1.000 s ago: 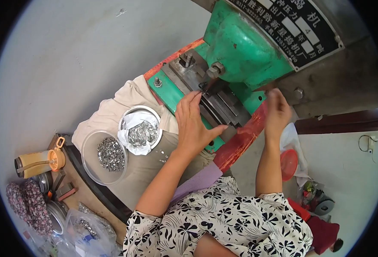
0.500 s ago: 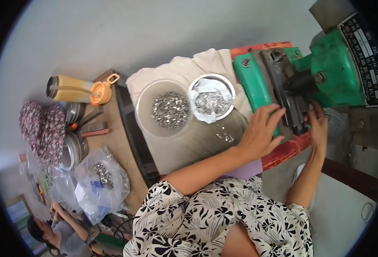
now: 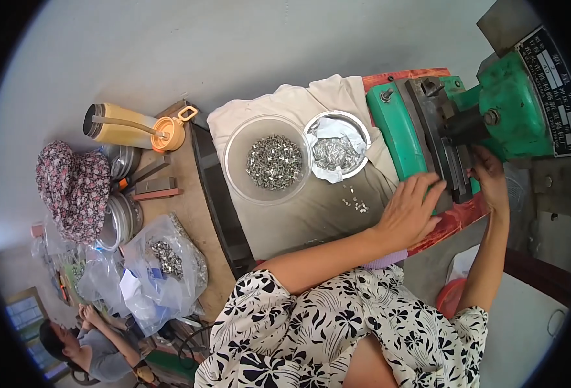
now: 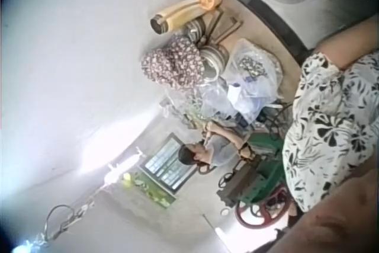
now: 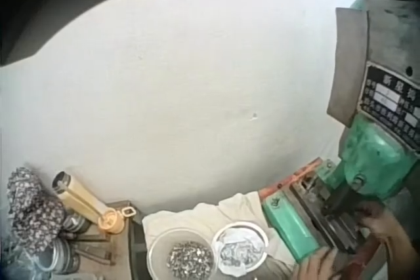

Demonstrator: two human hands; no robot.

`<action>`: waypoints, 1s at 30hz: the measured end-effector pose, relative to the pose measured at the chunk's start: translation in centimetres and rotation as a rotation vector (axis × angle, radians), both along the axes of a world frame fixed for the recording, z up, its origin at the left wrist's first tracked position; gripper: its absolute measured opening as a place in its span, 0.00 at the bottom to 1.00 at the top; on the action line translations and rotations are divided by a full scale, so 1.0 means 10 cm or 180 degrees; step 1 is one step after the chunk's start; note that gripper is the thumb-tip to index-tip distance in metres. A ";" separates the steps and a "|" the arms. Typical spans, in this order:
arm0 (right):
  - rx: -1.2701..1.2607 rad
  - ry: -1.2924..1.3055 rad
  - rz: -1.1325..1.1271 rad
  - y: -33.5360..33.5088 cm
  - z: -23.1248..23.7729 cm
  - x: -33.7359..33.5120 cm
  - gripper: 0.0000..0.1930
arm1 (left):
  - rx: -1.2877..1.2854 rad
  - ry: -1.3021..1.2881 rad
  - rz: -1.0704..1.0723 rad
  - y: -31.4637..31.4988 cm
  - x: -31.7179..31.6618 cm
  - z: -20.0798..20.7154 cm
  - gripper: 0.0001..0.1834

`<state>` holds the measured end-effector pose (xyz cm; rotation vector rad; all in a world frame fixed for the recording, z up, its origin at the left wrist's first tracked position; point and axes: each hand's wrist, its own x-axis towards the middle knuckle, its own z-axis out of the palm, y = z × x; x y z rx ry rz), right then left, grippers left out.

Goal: The recorder is manually placing small metal rivets onto a purple fabric strip and then using a green industrial press machine to secure them.

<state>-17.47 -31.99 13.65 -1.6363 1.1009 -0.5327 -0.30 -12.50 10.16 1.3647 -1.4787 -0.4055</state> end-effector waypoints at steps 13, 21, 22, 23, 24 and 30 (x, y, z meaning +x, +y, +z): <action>-0.1711 0.1681 0.0143 0.93 0.33 0.25 0.15 | -0.0187 0.0375 -0.0270 0.11 0.07 -0.01 0.24; -0.2262 0.1812 0.0268 1.07 0.17 0.12 0.13 | 0.0026 0.0728 -0.0616 0.24 -0.01 0.00 0.17; -0.2373 0.1791 0.0293 1.08 0.14 0.07 0.11 | 0.0030 0.0733 -0.0619 0.27 -0.01 0.00 0.17; -0.2378 0.1791 0.0296 1.13 0.11 -0.01 0.11 | 0.0157 0.0894 -0.0697 0.29 0.00 0.02 0.16; -0.2436 0.1807 0.0142 1.21 0.09 -0.13 0.09 | 0.0278 0.1056 -0.0763 0.30 0.01 0.04 0.15; -0.2197 0.1454 -0.0282 1.90 0.15 -0.70 0.06 | 0.0822 0.2496 -0.0887 0.27 0.07 0.15 0.17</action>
